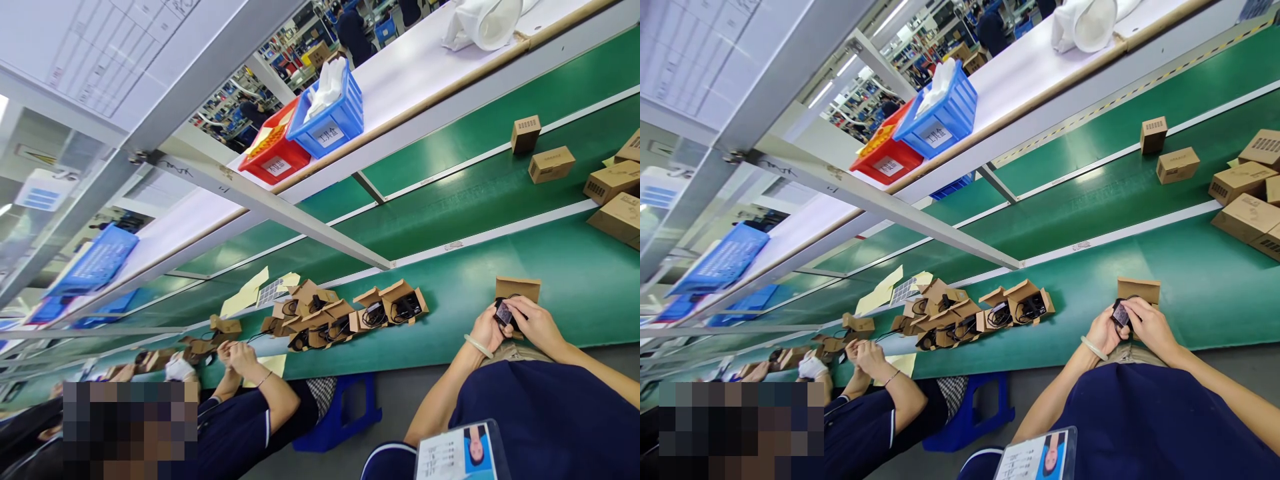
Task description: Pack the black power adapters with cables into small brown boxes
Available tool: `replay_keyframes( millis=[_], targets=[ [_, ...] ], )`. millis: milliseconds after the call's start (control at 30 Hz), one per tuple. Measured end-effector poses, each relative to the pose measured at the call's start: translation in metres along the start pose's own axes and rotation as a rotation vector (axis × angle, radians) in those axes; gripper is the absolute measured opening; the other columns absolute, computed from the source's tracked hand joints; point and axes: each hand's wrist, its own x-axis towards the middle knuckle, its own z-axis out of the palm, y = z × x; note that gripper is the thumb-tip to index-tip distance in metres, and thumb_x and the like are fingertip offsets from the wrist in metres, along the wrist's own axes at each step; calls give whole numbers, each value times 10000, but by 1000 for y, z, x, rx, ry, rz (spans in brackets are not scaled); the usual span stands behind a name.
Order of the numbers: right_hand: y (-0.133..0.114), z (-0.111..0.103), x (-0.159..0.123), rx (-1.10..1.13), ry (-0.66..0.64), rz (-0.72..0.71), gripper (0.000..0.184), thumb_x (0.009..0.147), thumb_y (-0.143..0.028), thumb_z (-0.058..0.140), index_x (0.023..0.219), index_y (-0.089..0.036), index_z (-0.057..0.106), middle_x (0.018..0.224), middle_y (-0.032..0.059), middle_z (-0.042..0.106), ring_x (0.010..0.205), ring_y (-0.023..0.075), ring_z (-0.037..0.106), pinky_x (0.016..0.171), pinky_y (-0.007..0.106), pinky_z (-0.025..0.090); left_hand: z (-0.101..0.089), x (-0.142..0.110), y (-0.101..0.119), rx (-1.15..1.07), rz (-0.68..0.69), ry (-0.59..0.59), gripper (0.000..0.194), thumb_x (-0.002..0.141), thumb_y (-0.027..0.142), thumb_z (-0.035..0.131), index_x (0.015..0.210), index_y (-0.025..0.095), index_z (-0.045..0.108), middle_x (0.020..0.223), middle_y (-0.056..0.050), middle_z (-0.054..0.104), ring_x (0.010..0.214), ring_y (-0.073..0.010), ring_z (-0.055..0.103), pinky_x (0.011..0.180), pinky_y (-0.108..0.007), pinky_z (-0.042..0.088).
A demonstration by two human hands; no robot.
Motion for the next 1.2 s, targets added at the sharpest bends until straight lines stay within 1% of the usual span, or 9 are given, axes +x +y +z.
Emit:
replay_keyframes(
  millis=[167, 267, 367, 600, 700, 800, 967, 1100, 1200],
  targets=[
    [-4, 3, -3, 4, -32, 3, 298, 919, -320, 346, 981, -205, 614, 1014, 71, 644, 891, 200, 622, 770, 305, 492, 3, -2, 1, 11, 10, 50, 410, 708, 434, 618, 1011, 169, 535, 742, -8, 496, 511, -78, 401, 488, -213, 274],
    [-13, 0, -6, 56, -105, 21, 271, 911, -350, 359, 894, -216, 594, 923, 64, 640, 822, 194, 612, 713, 299, 474, 6, 3, 2, -4, 115, 101, 475, 694, 395, 635, 1090, 146, 552, 762, -23, 519, 536, -78, 399, 486, -202, 279],
    [-18, -6, -4, 212, -154, 192, 251, 882, -440, 448, 891, -218, 567, 806, 39, 642, 729, 183, 603, 678, 290, 466, 7, 9, -1, 23, 214, 124, 561, 701, 385, 627, 1192, 130, 531, 814, -39, 551, 558, -82, 423, 484, -202, 306],
    [-15, -14, 13, 809, -149, 649, 473, 711, -637, 627, 697, -167, 581, 626, 16, 599, 565, 111, 547, 547, 207, 459, -10, 13, -15, 329, 225, 79, 605, 813, 436, 518, 1327, 123, 453, 678, 1, 513, 526, -74, 420, 520, -201, 333],
    [-16, -17, 16, 1004, -182, 805, 421, 651, -547, 740, 731, -153, 616, 636, 18, 617, 552, 90, 552, 526, 174, 472, -17, 15, -15, 480, 250, 83, 617, 849, 479, 476, 1363, 143, 414, 699, -6, 527, 547, -79, 420, 556, -214, 363],
    [-17, -21, 16, 1157, -192, 880, 319, 641, -388, 794, 793, -149, 646, 706, 40, 658, 588, 97, 591, 575, 176, 516, -18, 15, -13, 580, 262, 84, 623, 871, 502, 432, 1380, 145, 390, 730, -20, 551, 563, -85, 427, 589, -231, 393],
    [-14, -27, 16, 1187, -203, 939, 182, 694, -245, 750, 807, -135, 661, 751, 68, 677, 606, 103, 612, 571, 170, 531, -11, 5, -4, 844, 283, 72, 570, 921, 457, 319, 1399, 149, 362, 868, -74, 597, 631, -109, 479, 711, -301, 474],
    [-6, -30, 18, 1133, -224, 939, 150, 684, -210, 738, 793, -146, 656, 722, 60, 669, 583, 106, 600, 541, 176, 527, -3, -5, 6, 1104, 379, 29, 516, 930, 380, 299, 1407, 190, 348, 1225, -128, 517, 884, -168, 563, 900, -379, 461],
    [-3, -28, 18, 1086, -219, 930, 129, 671, -207, 729, 749, -159, 639, 670, 33, 644, 531, 90, 561, 470, 157, 484, -1, -6, 9, 1184, 487, 5, 474, 916, 354, 361, 1362, 202, 404, 1281, -114, 497, 1119, -215, 500, 1026, -412, 375]
  ],
)
